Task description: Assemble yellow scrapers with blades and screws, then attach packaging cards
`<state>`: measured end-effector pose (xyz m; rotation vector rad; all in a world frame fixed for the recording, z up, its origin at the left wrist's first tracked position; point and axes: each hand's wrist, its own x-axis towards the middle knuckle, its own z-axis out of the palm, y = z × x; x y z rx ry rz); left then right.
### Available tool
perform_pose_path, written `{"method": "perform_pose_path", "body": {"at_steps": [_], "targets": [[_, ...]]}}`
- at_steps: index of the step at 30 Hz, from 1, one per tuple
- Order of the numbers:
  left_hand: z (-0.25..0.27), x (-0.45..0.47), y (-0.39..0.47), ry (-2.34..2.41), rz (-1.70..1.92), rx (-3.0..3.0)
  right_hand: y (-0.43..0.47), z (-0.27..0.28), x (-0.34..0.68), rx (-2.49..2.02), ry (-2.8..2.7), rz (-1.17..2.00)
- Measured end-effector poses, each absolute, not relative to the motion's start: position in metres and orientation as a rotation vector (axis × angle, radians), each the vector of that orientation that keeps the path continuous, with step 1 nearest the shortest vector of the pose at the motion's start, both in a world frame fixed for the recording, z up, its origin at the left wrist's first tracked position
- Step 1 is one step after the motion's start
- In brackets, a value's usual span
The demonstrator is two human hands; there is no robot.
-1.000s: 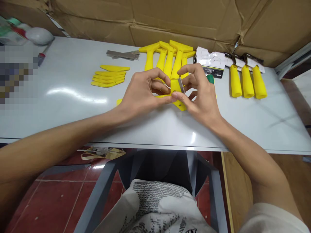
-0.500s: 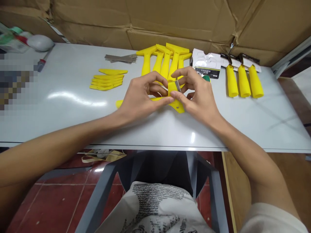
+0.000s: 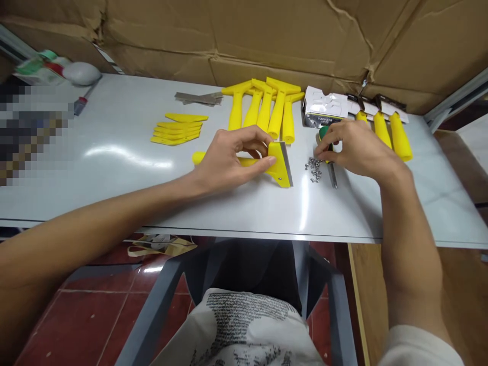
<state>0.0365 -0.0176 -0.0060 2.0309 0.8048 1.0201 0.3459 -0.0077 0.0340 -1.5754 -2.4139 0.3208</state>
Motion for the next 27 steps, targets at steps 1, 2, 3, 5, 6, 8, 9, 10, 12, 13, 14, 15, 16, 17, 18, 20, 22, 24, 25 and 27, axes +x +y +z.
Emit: {"method": "perform_pose_path", "body": {"at_steps": [1,2,3,5,6,8,9,10,12,13,14,15,16,17,18,20,22,24,25,27], "targets": [[-0.006,0.036,-0.017,0.772,1.017,2.068,-0.007,0.032,0.347,-1.564,-2.464,0.309],[-0.006,0.035,-0.016,0.738,1.019,2.103,-0.006,0.031,0.347,-1.557,-2.495,0.291],[-0.007,0.035,-0.016,0.705,1.022,2.136,-0.005,0.030,0.348,-1.550,-2.511,0.281],[-0.007,0.034,-0.014,0.653,1.032,2.179,-0.004,0.027,0.350,-1.523,-2.532,0.288],[-0.008,0.034,-0.013,0.638,1.030,2.189,-0.003,0.026,0.350,-1.504,-2.539,0.304],[-0.008,0.034,-0.012,0.627,1.020,2.193,-0.002,0.023,0.351,-1.472,-2.549,0.322],[-0.009,0.034,-0.011,0.620,1.019,2.191,-0.001,0.022,0.351,-1.469,-2.548,0.319],[-0.009,0.034,-0.011,0.610,1.023,2.190,0.000,0.021,0.350,-1.477,-2.545,0.316],[-0.011,0.034,-0.011,0.571,1.062,2.206,-0.001,0.021,0.347,-1.511,-2.551,0.310],[-0.013,0.034,-0.011,0.541,1.099,2.226,-0.002,0.022,0.345,-1.532,-2.561,0.306],[-0.015,0.035,-0.010,0.514,1.140,2.254,-0.003,0.023,0.343,-1.548,-2.569,0.299],[-0.018,0.035,-0.010,0.474,1.190,2.292,-0.004,0.024,0.341,-1.559,-2.581,0.293],[-0.020,0.036,-0.009,0.421,1.246,2.337,-0.006,0.025,0.338,-1.563,-2.594,0.284],[-0.023,0.037,-0.007,0.357,1.307,2.379,-0.007,0.027,0.336,-1.564,-2.607,0.277],[-0.025,0.037,-0.006,0.296,1.362,2.412,-0.008,0.028,0.334,-1.563,-2.619,0.273],[-0.028,0.039,-0.003,0.194,1.452,2.437,-0.009,0.030,0.332,-1.570,-2.643,0.283],[-0.030,0.040,-0.001,0.154,1.499,2.428,-0.010,0.034,0.333,-1.579,-2.646,0.295],[-0.030,0.042,0.000,0.138,1.516,2.421,-0.010,0.037,0.337,-1.579,-2.622,0.277],[-0.030,0.042,0.000,0.132,1.520,2.418,-0.011,0.038,0.339,-1.575,-2.607,0.256],[-0.030,0.043,0.000,0.135,1.524,2.411,-0.011,0.038,0.343,-1.573,-2.595,0.211]]}}
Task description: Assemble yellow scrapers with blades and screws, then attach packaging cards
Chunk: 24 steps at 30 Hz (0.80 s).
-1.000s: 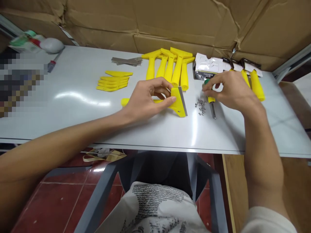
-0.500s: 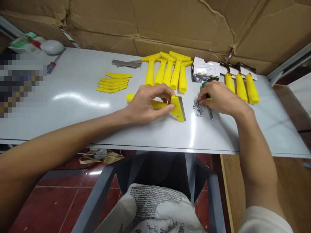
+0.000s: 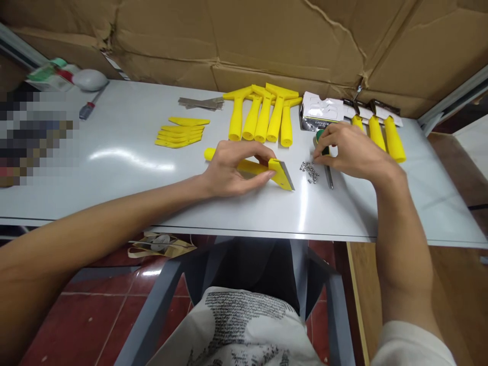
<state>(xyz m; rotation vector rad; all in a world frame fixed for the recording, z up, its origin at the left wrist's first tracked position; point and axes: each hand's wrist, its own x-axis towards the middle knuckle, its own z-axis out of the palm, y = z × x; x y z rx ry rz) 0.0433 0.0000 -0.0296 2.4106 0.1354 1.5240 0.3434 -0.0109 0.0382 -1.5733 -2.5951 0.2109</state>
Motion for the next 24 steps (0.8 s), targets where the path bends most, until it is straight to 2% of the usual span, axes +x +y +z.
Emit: {"method": "perform_pose_path", "body": {"at_steps": [13,15,18,21,24], "targets": [[-0.032,0.043,-0.005,0.107,1.599,2.543,-0.009,0.028,0.351,-1.566,-2.568,0.193],[-0.030,0.041,-0.005,0.072,1.690,2.650,-0.014,0.034,0.345,-1.438,-2.495,0.226],[-0.022,0.033,-0.003,-0.095,1.783,2.897,-0.025,0.043,0.329,-1.114,-2.293,0.447],[-0.014,0.024,-0.001,-0.257,1.650,3.128,-0.036,0.045,0.309,-0.819,-2.185,0.664],[-0.007,0.022,0.001,-0.307,1.436,3.181,-0.041,0.040,0.295,-0.689,-2.252,0.730]]}}
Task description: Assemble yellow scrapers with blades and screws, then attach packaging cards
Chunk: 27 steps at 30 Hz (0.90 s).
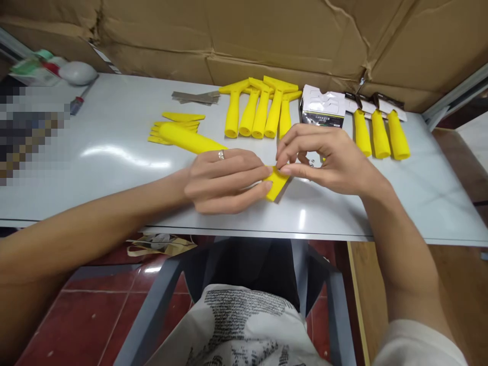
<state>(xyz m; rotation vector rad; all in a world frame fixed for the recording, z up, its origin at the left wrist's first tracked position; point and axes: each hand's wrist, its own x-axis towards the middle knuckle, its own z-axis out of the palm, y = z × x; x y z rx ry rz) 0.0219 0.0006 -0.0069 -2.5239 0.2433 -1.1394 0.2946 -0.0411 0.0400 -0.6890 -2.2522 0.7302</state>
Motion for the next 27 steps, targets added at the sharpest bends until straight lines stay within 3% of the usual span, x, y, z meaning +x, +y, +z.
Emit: {"method": "perform_pose_path", "body": {"at_steps": [9,16,23,27], "targets": [[0.021,0.030,-0.009,0.234,-0.826,-2.793,-0.043,0.030,0.287,-0.541,-2.217,0.678],[0.015,0.028,-0.004,0.095,-1.039,-3.173,-0.050,0.032,0.284,-0.550,-2.260,0.546],[0.021,0.031,-0.006,-0.115,-0.691,-3.417,-0.050,0.030,0.283,-0.613,-2.233,0.410],[0.033,0.034,-0.012,-0.240,-0.753,-3.447,-0.050,0.029,0.281,-0.652,-2.195,0.411]]}}
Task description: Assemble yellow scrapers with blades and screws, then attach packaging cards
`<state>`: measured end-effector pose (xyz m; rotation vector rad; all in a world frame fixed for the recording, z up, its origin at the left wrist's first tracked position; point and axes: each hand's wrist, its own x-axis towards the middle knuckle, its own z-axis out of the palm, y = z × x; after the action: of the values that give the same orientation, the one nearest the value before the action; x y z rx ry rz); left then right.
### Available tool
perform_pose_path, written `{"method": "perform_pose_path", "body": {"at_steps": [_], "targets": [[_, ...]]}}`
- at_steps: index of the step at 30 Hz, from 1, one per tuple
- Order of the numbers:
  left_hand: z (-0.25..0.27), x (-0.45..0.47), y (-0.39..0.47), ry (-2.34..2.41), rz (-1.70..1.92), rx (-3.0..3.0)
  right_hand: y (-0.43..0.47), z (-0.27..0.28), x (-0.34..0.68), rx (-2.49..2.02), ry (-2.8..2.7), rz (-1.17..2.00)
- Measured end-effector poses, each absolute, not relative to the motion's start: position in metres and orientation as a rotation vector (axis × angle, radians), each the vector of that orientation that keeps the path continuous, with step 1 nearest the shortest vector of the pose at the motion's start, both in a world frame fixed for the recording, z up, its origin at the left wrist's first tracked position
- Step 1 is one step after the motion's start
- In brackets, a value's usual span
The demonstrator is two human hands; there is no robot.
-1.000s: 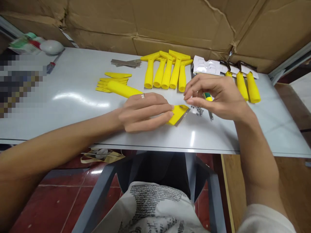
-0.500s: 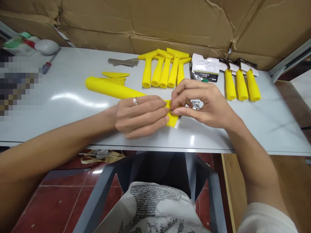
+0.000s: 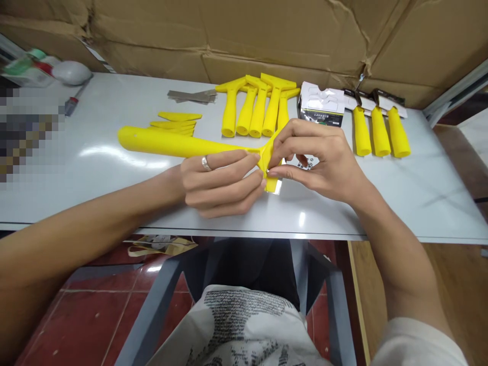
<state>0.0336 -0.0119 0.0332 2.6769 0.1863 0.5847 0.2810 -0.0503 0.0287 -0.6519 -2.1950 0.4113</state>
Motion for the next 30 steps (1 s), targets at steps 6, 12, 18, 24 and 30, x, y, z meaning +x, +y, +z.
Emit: {"method": "perform_pose_path", "body": {"at_steps": [6,12,18,24,30], "targets": [[0.028,0.027,-0.010,0.225,0.730,2.606,-0.057,0.030,0.277,-0.732,-2.177,0.382],[0.018,0.021,-0.004,0.181,0.841,2.673,-0.062,0.030,0.274,-0.824,-2.143,0.360],[0.027,0.030,-0.007,0.181,0.630,2.845,-0.064,0.026,0.269,-1.051,-1.910,0.449],[0.022,0.029,-0.005,0.249,0.722,2.712,-0.055,0.010,0.271,-1.029,-1.748,1.147],[0.015,0.026,0.001,0.398,0.884,2.566,-0.047,0.009,0.274,-0.932,-1.663,1.400]]}}
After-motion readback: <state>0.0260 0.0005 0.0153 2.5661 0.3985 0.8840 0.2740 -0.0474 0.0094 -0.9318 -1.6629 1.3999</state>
